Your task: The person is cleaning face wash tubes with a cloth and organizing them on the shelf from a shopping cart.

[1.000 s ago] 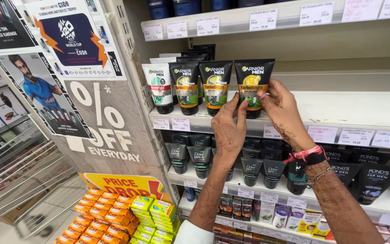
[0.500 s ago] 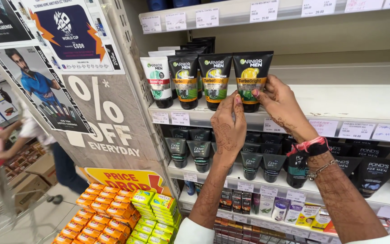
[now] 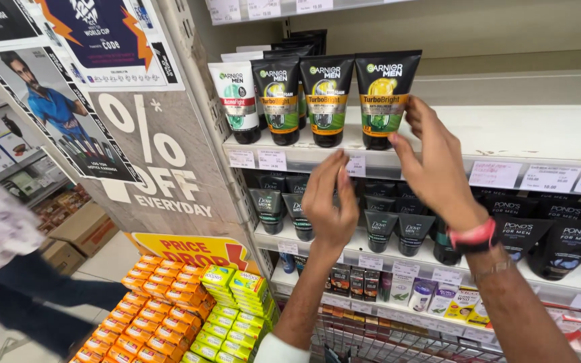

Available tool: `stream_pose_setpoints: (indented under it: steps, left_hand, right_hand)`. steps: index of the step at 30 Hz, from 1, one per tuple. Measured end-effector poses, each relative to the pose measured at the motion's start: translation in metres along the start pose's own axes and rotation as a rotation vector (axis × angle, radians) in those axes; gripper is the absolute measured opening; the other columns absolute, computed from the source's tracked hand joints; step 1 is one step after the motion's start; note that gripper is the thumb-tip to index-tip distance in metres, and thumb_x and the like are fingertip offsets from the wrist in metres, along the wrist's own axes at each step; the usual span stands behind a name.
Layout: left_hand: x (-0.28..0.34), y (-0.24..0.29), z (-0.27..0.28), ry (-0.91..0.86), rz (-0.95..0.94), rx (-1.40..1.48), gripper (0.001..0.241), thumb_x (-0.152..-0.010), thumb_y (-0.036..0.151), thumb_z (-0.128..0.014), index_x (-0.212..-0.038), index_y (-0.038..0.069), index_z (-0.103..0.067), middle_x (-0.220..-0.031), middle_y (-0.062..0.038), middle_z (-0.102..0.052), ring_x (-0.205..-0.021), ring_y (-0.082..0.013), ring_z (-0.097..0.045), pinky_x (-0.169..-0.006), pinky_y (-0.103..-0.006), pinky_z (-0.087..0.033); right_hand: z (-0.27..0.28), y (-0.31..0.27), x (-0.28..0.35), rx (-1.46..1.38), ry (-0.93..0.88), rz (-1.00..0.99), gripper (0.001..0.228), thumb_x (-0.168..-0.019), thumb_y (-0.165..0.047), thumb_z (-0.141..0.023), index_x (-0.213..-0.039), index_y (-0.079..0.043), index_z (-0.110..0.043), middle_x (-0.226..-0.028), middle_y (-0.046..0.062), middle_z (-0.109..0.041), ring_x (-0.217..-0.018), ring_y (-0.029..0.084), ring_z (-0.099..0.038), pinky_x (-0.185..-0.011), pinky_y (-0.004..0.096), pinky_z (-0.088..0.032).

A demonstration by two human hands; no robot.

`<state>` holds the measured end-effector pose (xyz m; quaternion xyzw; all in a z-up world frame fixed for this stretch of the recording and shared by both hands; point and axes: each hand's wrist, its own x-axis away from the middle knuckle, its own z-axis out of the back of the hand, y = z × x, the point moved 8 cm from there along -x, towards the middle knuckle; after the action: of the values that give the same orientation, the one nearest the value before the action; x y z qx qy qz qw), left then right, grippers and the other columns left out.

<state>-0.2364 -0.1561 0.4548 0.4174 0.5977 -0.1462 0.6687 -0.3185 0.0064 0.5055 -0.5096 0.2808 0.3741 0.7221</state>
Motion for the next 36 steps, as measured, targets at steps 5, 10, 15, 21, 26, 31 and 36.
stream_pose_setpoints:
  steps: [5, 10, 15, 21, 26, 31, 36]
  left_hand:
    - [0.083, -0.025, 0.042, -0.037, -0.092, -0.178, 0.012, -0.097, 0.002, -0.061, -0.104, -0.003, -0.070, -0.109, -0.016, -0.074, -0.094, -0.0312, -0.072, -0.082, -0.0389, -0.056]
    - [0.188, -0.067, 0.067, -0.172, 0.109, -0.254, 0.009, -0.092, 0.005, -0.065, -0.099, 0.001, -0.069, -0.098, -0.013, -0.072, -0.084, -0.0306, -0.070, -0.074, -0.0396, -0.055]
    - [0.288, -0.092, 0.082, -0.346, 0.346, -0.328, 0.006, -0.090, 0.007, -0.068, -0.096, 0.004, -0.070, -0.091, -0.013, -0.070, -0.080, -0.0319, -0.069, -0.070, -0.0409, -0.054]
    - [0.367, -0.083, 0.084, -0.548, 0.437, -0.322, 0.008, -0.088, 0.008, -0.069, -0.096, 0.005, -0.069, -0.091, -0.013, -0.068, -0.082, -0.0346, -0.067, -0.069, -0.0434, -0.054]
    - [0.405, -0.080, 0.080, -0.670, 0.453, -0.299, 0.006, -0.091, 0.009, -0.071, -0.093, 0.004, -0.069, -0.092, -0.014, -0.068, -0.085, -0.0354, -0.068, -0.070, -0.0442, -0.055]
    - [0.451, -0.088, 0.074, -0.818, 0.519, -0.319, 0.009, -0.094, 0.013, -0.069, -0.095, 0.004, -0.070, -0.095, -0.014, -0.068, -0.087, -0.0359, -0.068, -0.071, -0.0446, -0.055]
    - [0.519, -0.095, 0.072, -1.011, 0.639, -0.316, 0.018, -0.097, 0.021, -0.065, -0.104, 0.006, -0.072, -0.111, -0.017, -0.070, -0.096, -0.0378, -0.069, -0.075, -0.0454, -0.057]
  right_hand:
    - [0.016, -0.024, 0.099, 0.513, 0.360, 0.273, 0.024, -0.098, 0.007, -0.066, -0.122, 0.002, -0.069, -0.132, 0.015, -0.064, -0.127, 0.035, -0.062, -0.110, 0.043, -0.051]
    - [0.003, 0.043, 0.211, 0.526, 0.314, 0.140, 0.020, -0.085, 0.010, -0.065, -0.100, -0.002, -0.071, -0.115, 0.010, -0.066, -0.108, 0.029, -0.061, -0.095, 0.041, -0.048]
    - [-0.015, 0.094, 0.305, 0.483, 0.177, -0.134, 0.021, -0.079, 0.006, -0.064, -0.096, -0.004, -0.071, -0.109, 0.009, -0.066, -0.103, 0.030, -0.060, -0.091, 0.042, -0.047]
    - [-0.029, 0.135, 0.413, 0.521, -0.012, -0.346, 0.019, -0.078, 0.004, -0.064, -0.093, -0.007, -0.070, -0.106, 0.008, -0.067, -0.103, 0.032, -0.061, -0.094, 0.044, -0.048]
    - [-0.039, 0.146, 0.477, 0.534, -0.162, -0.475, 0.018, -0.079, 0.002, -0.064, -0.092, -0.008, -0.071, -0.105, 0.007, -0.067, -0.104, 0.032, -0.061, -0.094, 0.045, -0.048]
    - [-0.045, 0.158, 0.532, 0.514, -0.245, -0.569, 0.018, -0.081, 0.003, -0.063, -0.094, -0.008, -0.071, -0.105, 0.008, -0.067, -0.105, 0.033, -0.060, -0.096, 0.046, -0.048]
    - [-0.055, 0.173, 0.598, 0.521, -0.397, -0.700, 0.017, -0.085, 0.001, -0.065, -0.097, -0.008, -0.072, -0.104, 0.011, -0.065, -0.105, 0.035, -0.059, -0.096, 0.046, -0.049]
